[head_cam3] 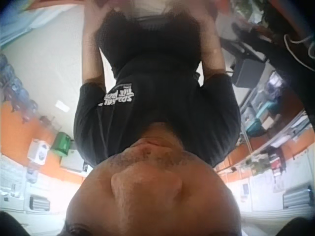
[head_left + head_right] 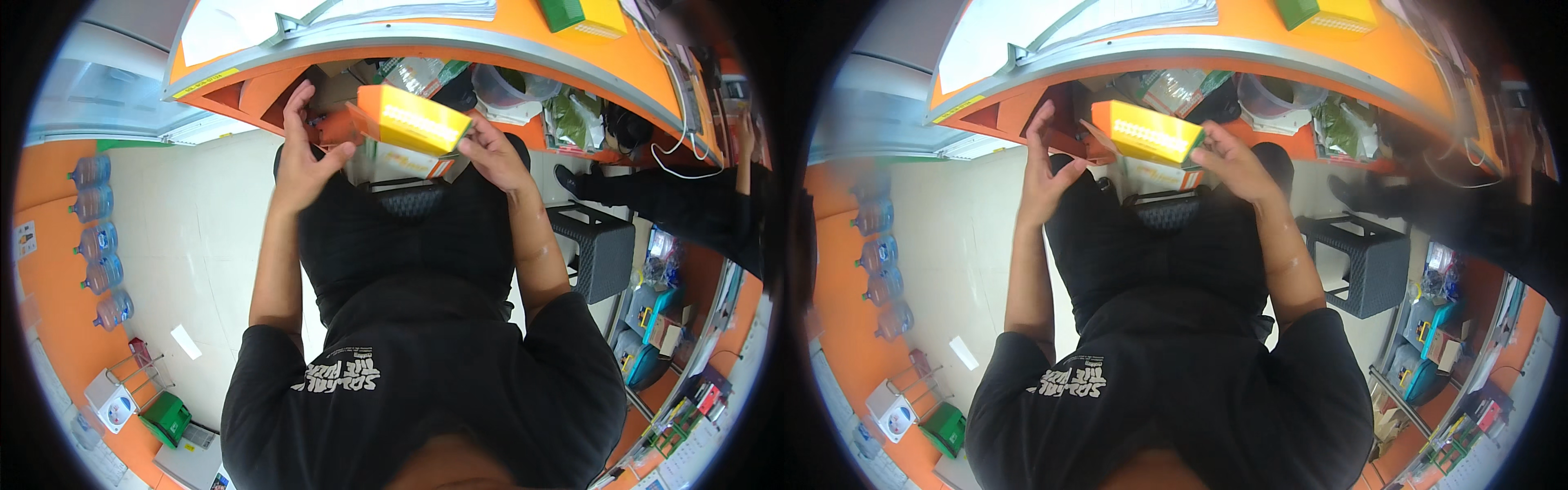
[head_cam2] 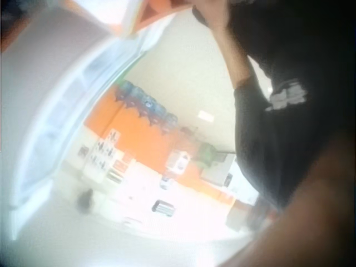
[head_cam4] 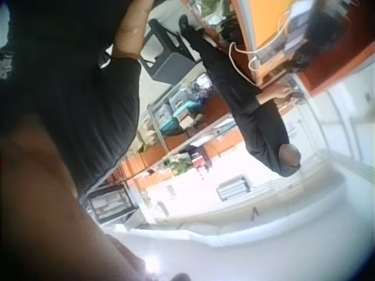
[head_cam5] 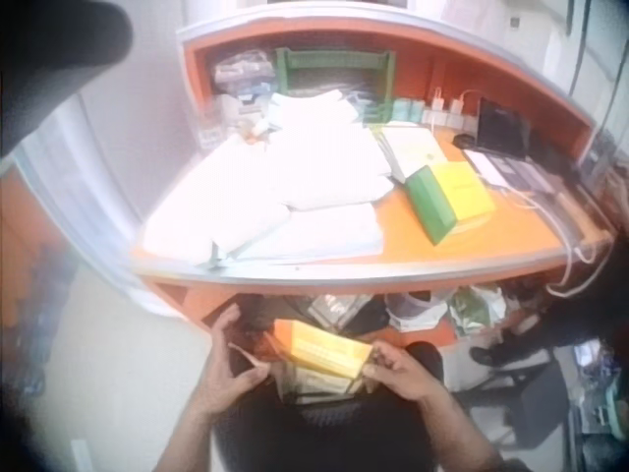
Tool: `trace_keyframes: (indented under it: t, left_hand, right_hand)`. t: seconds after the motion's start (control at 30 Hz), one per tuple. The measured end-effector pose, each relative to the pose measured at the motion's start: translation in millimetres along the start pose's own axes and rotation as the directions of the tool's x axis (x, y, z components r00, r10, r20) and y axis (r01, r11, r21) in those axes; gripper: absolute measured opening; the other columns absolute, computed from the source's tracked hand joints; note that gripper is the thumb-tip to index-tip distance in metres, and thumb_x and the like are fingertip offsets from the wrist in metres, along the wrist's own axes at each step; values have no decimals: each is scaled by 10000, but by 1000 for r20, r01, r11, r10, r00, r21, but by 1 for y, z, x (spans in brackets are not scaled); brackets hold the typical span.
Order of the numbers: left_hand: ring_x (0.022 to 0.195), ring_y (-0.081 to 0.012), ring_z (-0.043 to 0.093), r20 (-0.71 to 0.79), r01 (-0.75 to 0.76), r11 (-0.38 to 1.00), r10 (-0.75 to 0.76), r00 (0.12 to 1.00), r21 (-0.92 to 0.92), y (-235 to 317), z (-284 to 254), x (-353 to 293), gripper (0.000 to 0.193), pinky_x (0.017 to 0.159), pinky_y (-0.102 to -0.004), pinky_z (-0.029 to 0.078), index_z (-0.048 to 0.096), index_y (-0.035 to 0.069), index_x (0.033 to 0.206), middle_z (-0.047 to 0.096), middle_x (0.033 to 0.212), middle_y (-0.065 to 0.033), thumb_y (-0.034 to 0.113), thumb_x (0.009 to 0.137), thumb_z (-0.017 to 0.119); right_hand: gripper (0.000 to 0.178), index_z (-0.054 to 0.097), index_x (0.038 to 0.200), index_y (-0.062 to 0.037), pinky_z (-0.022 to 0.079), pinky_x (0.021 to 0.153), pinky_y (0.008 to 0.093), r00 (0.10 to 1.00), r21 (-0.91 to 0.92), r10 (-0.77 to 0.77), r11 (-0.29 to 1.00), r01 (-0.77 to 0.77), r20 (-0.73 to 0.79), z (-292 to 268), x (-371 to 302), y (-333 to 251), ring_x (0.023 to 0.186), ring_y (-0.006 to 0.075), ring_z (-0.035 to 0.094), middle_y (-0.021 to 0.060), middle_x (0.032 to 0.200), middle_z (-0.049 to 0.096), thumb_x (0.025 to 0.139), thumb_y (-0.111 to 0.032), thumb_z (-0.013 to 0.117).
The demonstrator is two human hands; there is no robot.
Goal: The person assembles small rectangular boxes from flat cardboard pieces. They fold the flaps, align the edges, and secure the boxes using adhesive tape. The person handles multiple boxes sequentially, moving between a counter and a low stool.
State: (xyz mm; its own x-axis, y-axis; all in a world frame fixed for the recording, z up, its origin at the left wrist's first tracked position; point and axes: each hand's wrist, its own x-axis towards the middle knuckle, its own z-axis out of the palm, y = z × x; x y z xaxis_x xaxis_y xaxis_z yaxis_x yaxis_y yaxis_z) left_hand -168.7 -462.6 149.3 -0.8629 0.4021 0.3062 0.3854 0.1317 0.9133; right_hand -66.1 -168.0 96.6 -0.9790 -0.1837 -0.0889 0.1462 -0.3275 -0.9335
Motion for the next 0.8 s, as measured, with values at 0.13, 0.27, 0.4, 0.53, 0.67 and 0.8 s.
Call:
trace_keyframes:
  t: [0.13,0.27,0.4,0.53,0.67,0.8]
  left_hand:
    - [1170,-198,559,391,277,957,-223,893,-87,21,-16,5,524,1022,-339,434,543,11,1303,600,1239,-99,223,870,748]
    - [894,-72,633,342,316,933,-245,907,-171,37,12,7,212,815,-251,506,648,10,1128,686,985,-27,156,974,641]
    - [779,-158,677,66,-20,995,13,998,102,71,54,4,160,670,-282,538,693,9,1021,698,904,-91,146,942,670]
    - [861,-255,694,120,-215,961,196,973,173,95,91,-19,225,708,-321,561,657,-12,1088,675,1025,-167,82,886,688]
    - [1114,-260,634,210,-215,959,252,945,-184,78,98,-29,401,948,-359,498,574,-29,1206,621,1234,-173,181,883,685]
    - [1135,-203,610,211,165,682,-16,977,-712,94,94,-33,524,930,-336,493,515,19,1251,615,1227,-113,452,959,562]
  right_hand:
    - [530,389,1470,-48,280,1161,366,979,452,-191,882,137,76,1,-1,-6,1360,186,436,77,1446,498,982,-121,580]
    - [399,461,1368,-53,332,1131,353,980,218,-39,972,83,-198,0,-5,-25,1318,189,471,91,1386,516,990,-125,566]
    - [298,481,1148,-30,426,1038,356,652,-462,-572,811,358,-497,38,-20,-64,1177,201,515,100,1220,516,930,-129,657]
    - [337,502,1099,-57,482,958,363,636,-605,-674,699,382,-376,91,-22,-70,1157,228,543,127,1236,522,856,-93,733]
    - [270,595,1008,-28,517,926,361,558,-775,-794,503,382,-241,100,-33,-74,1130,293,603,159,1170,606,790,-45,753]
    - [294,649,1057,-32,536,921,376,535,-818,-841,364,446,-82,103,-54,-75,1081,285,649,136,1178,627,783,-61,751]
